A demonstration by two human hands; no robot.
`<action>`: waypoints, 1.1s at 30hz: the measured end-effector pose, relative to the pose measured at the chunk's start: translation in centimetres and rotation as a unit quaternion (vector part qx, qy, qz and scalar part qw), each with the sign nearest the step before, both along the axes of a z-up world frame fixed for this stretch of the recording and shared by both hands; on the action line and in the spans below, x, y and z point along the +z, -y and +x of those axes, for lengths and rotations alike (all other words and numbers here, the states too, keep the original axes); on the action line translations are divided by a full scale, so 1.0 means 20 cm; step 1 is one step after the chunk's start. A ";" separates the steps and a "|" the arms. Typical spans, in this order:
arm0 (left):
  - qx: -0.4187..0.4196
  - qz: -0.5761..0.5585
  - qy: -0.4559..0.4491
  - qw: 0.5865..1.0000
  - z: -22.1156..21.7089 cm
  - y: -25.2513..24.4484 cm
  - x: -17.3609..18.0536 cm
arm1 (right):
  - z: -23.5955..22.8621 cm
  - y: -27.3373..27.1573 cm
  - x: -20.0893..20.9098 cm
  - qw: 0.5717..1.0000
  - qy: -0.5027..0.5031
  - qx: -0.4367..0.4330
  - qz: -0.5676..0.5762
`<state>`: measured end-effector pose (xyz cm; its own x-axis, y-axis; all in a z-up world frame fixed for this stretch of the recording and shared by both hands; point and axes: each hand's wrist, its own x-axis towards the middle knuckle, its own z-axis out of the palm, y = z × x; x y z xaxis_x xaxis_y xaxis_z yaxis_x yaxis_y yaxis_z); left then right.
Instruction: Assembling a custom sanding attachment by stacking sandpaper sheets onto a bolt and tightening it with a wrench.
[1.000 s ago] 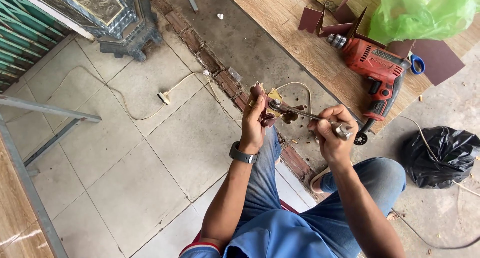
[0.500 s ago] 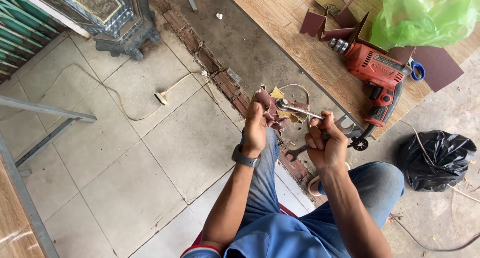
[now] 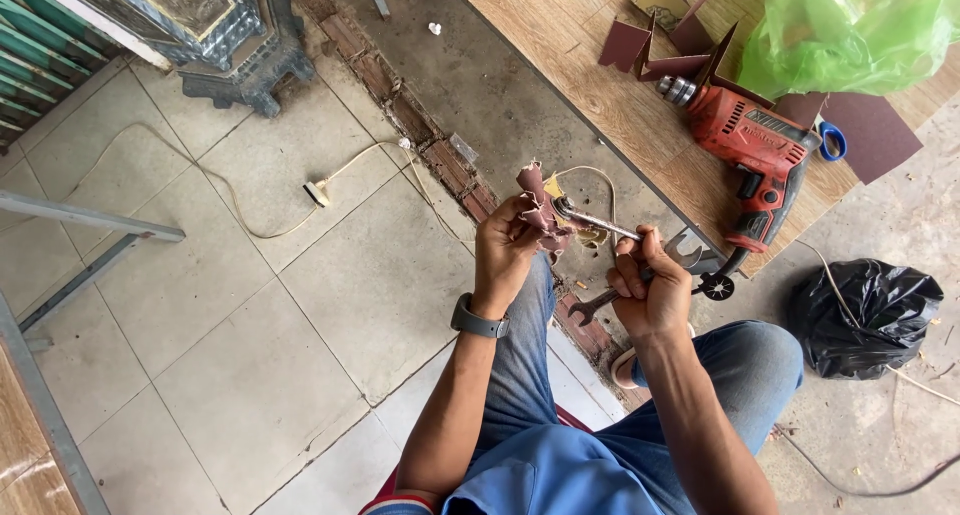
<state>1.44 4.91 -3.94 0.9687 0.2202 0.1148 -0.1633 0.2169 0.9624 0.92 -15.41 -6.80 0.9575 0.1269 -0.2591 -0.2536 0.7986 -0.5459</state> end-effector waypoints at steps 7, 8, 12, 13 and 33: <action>-0.031 -0.087 -0.006 0.996 -0.02 0.03 0.07 | -0.01 0.01 -0.02 0.999 0.005 0.011 0.035; -0.051 -0.124 -0.009 0.991 -0.02 0.03 0.08 | -0.01 0.02 -0.02 0.999 0.009 0.012 0.043; -0.070 -0.126 0.002 0.990 -0.01 0.02 -0.09 | 0.00 0.04 -0.01 0.999 0.034 0.002 0.038; -0.072 -0.125 0.002 0.990 -0.02 0.03 -0.02 | -0.01 0.04 0.00 0.999 0.035 0.000 0.038; -0.070 -0.102 -0.034 0.992 0.03 0.03 -0.29 | 0.05 0.02 0.01 0.995 0.072 -0.011 0.064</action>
<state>1.96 4.29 -9.83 0.9954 0.0948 0.0144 -0.0534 0.4233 0.9044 1.96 -15.90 -6.62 0.9864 0.1281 -0.1027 -0.1615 0.8690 -0.4678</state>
